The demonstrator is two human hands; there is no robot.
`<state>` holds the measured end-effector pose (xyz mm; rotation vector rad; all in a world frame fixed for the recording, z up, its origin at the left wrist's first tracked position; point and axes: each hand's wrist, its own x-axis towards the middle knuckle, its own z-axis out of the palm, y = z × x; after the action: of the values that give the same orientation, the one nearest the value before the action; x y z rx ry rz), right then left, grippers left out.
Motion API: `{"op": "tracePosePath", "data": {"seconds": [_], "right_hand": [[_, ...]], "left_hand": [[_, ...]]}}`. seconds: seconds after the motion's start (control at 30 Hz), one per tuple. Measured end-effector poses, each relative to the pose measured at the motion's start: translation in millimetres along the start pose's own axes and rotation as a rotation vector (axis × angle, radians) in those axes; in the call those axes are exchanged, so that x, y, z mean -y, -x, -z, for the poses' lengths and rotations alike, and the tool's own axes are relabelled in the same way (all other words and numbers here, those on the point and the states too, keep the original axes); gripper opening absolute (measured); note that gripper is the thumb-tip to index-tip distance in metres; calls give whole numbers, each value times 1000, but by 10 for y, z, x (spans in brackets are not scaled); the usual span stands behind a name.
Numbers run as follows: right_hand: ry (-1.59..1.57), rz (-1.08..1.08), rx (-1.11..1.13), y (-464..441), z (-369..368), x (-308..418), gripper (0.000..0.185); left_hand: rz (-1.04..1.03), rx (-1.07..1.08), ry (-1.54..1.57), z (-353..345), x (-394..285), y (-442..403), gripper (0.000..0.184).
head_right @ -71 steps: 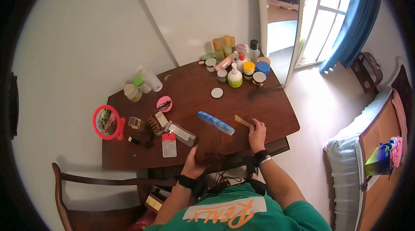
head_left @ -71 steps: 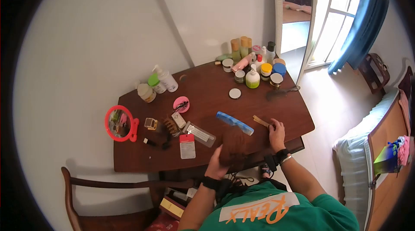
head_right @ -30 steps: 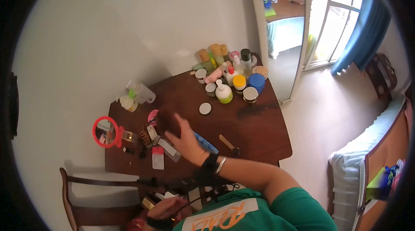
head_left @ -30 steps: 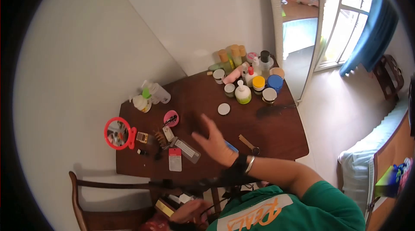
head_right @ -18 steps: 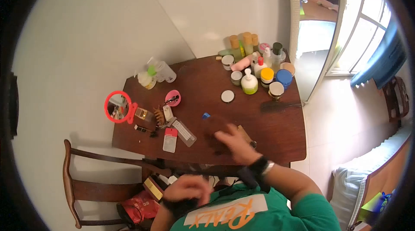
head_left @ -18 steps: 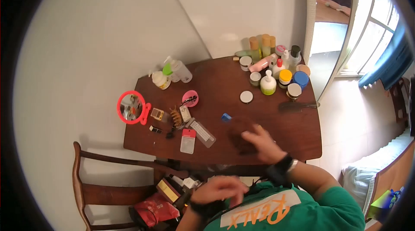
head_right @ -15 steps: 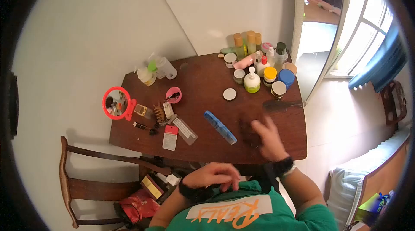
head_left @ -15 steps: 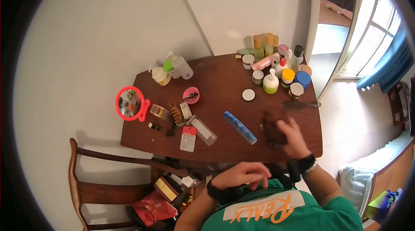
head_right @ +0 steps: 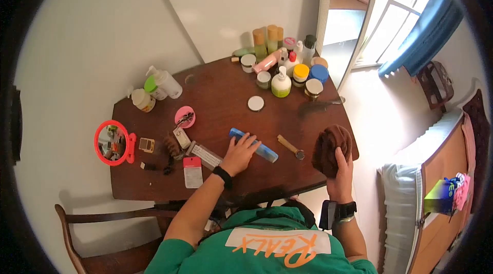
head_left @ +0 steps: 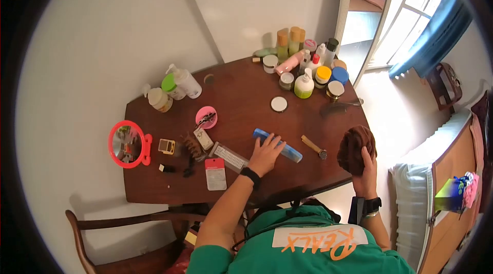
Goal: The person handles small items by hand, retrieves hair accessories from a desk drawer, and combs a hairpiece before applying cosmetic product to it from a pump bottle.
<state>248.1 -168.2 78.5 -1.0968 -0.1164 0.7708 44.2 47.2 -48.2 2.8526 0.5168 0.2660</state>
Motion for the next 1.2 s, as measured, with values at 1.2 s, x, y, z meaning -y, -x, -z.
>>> {"op": "tracePosePath", "data": {"seconds": [1.2], "right_hand": [[-40, -57, 32, -209, -302, -242, 49]], "left_hand": [[148, 196, 15, 800, 645, 1220, 37]]}}
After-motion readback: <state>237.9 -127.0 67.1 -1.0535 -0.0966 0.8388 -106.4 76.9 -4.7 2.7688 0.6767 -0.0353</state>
